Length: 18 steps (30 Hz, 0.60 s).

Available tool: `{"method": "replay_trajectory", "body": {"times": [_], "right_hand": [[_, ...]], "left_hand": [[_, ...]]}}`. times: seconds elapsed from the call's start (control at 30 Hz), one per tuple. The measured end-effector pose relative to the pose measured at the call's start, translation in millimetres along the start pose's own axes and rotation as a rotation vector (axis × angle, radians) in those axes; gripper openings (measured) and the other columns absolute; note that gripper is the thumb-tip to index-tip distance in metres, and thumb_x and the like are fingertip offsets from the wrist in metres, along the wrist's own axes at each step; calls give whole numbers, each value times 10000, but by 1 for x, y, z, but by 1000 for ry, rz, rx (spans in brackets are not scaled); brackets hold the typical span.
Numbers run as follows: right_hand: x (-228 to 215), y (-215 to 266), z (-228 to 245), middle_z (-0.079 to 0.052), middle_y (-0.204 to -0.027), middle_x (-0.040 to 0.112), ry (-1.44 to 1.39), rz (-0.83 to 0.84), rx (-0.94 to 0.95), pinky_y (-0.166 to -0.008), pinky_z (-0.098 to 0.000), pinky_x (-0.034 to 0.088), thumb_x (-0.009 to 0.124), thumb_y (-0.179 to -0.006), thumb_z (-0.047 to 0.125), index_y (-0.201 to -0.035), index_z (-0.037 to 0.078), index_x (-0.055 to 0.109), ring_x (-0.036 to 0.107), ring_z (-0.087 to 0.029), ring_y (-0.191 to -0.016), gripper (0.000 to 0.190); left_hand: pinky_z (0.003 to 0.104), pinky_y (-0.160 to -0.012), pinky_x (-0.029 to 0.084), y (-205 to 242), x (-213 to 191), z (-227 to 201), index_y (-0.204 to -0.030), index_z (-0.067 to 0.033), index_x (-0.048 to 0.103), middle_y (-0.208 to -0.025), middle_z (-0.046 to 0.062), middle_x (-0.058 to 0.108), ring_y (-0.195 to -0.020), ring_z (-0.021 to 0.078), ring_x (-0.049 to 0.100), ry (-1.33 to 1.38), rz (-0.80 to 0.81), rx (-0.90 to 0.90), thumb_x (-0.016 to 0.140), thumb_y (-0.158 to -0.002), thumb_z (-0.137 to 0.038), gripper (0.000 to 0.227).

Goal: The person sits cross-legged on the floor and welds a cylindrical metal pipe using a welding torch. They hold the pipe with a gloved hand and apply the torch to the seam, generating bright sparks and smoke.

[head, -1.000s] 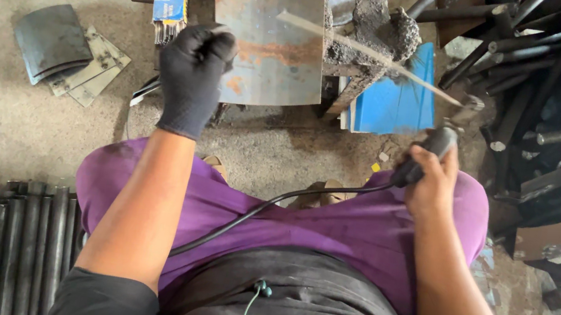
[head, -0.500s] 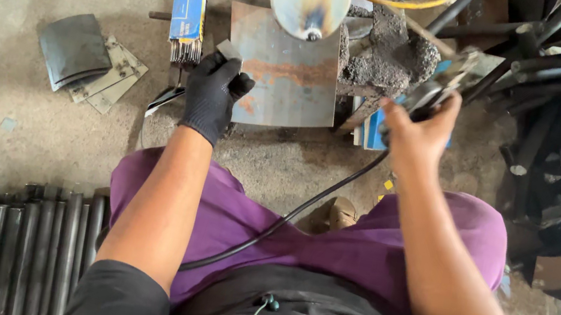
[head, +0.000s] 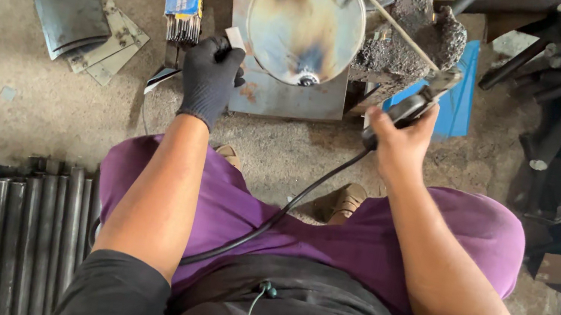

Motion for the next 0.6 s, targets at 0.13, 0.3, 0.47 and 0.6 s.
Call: {"method": "replay_trajectory", "body": {"times": [0.13, 0.3, 0.47, 0.6], "right_hand": [[-3, -8, -5, -32, -960, 605, -207, -18, 73, -693, -311, 582, 791, -845, 0, -1195, 70, 447, 648, -153, -832, 496], [1, 15, 23, -49, -952, 634, 646, 48, -317, -751, -287, 544, 943, -781, 128, -1190, 34, 403, 636, -140, -833, 683], [12, 20, 13, -62, -965, 653, 540, 50, -299, -806, -312, 566, 922, -780, 194, -1274, 34, 419, 653, -164, -851, 723], [5, 13, 19, -81, -974, 657, 632, -28, -344, -788, -336, 571, 938, -768, 182, -1239, 25, 426, 668, -195, -841, 714]], "left_hand": [[275, -532, 575, 5, 3, -9, -911, 10, 679, -734, 27, 683, -600, 89, 650, -78, -2, 43, 697, -924, -68, 81], [268, -560, 607, 5, 2, -13, -864, 13, 675, -717, 46, 695, -597, 99, 683, -108, -5, 92, 710, -926, -69, 108], [273, -573, 621, 5, 5, -9, -920, -5, 728, -754, 49, 720, -622, 91, 692, 11, -2, 111, 685, -914, -44, 59], [296, -555, 613, 1, 6, 4, -877, 34, 682, -743, 63, 687, -605, 112, 686, 59, -12, 49, 717, -942, -52, 114]]}}
Point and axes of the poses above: each hand's wrist, its own y-axis away from the middle knuckle, its own x-axis out of the palm, z = x × y, the point moved 4 cm from there along -y, towards the middle knuckle
